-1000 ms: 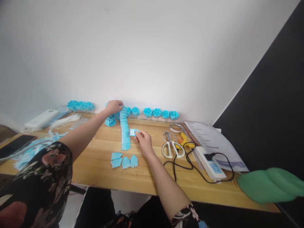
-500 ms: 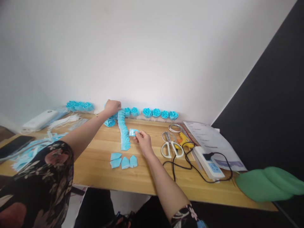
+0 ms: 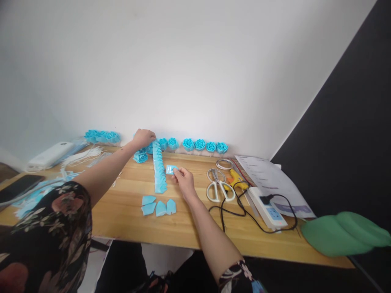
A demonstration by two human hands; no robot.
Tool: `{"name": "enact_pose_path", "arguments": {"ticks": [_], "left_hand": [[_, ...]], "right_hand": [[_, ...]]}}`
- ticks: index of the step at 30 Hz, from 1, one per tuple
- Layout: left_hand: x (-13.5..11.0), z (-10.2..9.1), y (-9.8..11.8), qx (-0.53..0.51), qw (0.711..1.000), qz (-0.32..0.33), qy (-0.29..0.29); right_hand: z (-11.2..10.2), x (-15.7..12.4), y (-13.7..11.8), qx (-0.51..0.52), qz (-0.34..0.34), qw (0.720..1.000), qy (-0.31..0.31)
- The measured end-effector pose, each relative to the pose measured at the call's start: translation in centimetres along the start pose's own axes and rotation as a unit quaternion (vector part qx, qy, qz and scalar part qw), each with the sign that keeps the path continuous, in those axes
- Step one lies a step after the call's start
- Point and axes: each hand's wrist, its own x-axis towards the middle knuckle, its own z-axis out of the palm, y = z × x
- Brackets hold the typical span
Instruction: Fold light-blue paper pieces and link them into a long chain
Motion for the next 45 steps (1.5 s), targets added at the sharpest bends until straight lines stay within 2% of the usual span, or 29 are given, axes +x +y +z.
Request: {"name": "enact_pose_path", "arguments": {"ticks": [10, 16, 22, 28, 34, 39, 42, 45], "left_hand": [[-0.1, 0.0, 0.3, 0.006, 1.000, -0.006, 0.029], [0.1, 0.1, 0.0, 0.009, 1.000, -0.001, 0.012], [-0.6, 0.3, 0.1, -0.001, 1.000, 0.024, 0.007], [-1.7, -0.2, -0.1, -0.012, 0.999, 0.041, 0.034], [-2.7, -0.3, 0.0, -0.025, 0.996, 0.055, 0.065], [-3.3, -0.1, -0.3, -0.043, 0.994, 0.058, 0.079], [-3.5, -0.1, -0.6, -0.050, 0.993, 0.057, 0.086], [-3.6, -0.1, -0.7, -0.054, 0.992, 0.062, 0.091]], "right_hand": [[0.2, 0.0, 0.0, 0.006, 0.003, 1.000, 0.000], [0.1, 0.1, 0.0, 0.018, -0.001, 1.000, 0.002], [-0.9, 0.7, -0.9, 0.078, -0.002, 0.997, 0.027], [-0.8, 4.1, -3.3, 0.131, 0.046, 0.990, 0.011], [1.4, 8.3, -5.2, 0.114, 0.061, 0.991, -0.045], [3.0, 10.4, -4.8, 0.040, 0.013, 0.995, -0.093], [3.1, 11.1, -4.5, -0.027, -0.031, 0.993, -0.112], [2.6, 11.6, -4.5, -0.046, -0.056, 0.988, -0.136]]}}
